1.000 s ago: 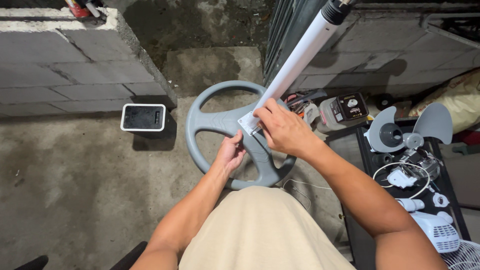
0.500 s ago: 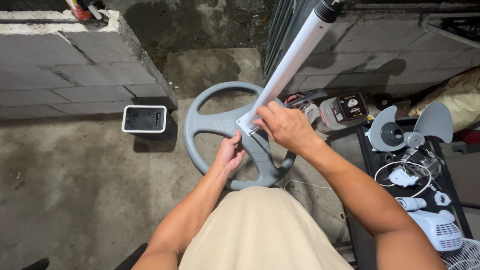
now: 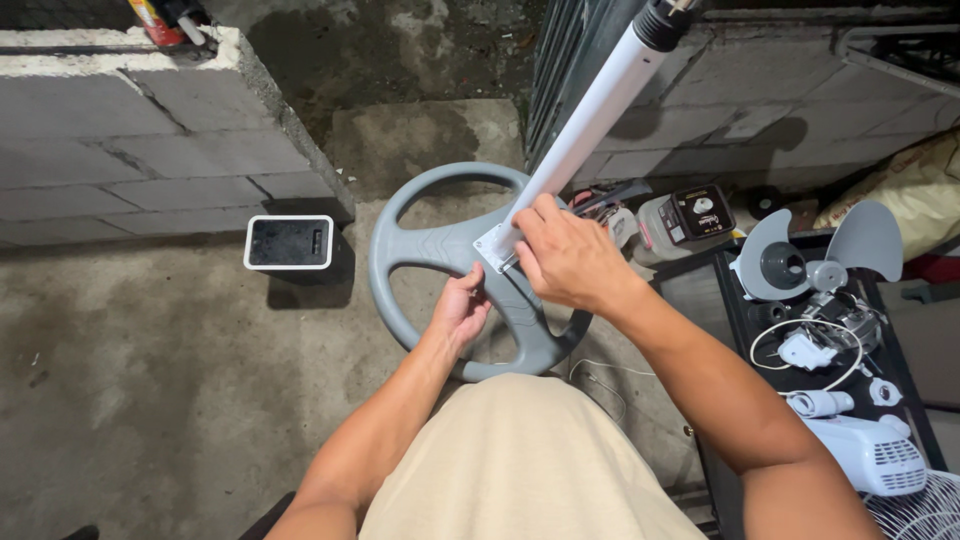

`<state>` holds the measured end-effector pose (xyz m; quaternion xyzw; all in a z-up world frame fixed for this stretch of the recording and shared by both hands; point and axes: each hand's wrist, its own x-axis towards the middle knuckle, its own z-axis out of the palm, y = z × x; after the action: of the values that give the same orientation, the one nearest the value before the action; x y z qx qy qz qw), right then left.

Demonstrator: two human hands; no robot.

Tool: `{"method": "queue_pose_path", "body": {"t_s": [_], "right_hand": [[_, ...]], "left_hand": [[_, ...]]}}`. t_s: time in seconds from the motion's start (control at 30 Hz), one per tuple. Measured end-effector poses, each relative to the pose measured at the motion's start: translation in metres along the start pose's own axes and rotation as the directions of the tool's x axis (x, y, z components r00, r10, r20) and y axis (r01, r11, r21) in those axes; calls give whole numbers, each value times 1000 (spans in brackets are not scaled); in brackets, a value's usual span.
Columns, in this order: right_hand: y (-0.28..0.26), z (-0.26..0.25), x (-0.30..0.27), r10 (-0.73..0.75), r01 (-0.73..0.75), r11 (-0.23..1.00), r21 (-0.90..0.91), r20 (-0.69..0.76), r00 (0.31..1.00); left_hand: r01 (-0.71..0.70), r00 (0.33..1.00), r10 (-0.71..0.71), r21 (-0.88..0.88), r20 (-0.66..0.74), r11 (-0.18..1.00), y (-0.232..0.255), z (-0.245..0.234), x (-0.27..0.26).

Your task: The person attaches a white pole to a grey circular base using a screwdriver. They tighten the screws to secure the pole, then insert a metal rod into the center of the base.

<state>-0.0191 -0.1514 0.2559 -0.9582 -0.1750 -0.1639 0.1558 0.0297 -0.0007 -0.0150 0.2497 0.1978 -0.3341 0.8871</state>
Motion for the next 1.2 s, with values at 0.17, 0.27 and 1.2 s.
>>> {"method": "queue_pose_path", "body": {"t_s": [0.17, 0.27, 1.2], "right_hand": [[-2, 7, 1, 48, -46, 998, -43, 50, 998], [-2, 7, 2, 162, -152, 984, -94, 115, 980], [-10, 6, 5, -36, 38, 996, 78, -24, 999]], "left_hand": [[14, 1000, -14, -15, 2, 1000, -1, -5, 5], [28, 1000, -28, -11, 15, 1000, -2, -14, 12], [147, 989, -146, -26, 13, 989, 33, 8, 0]]}}
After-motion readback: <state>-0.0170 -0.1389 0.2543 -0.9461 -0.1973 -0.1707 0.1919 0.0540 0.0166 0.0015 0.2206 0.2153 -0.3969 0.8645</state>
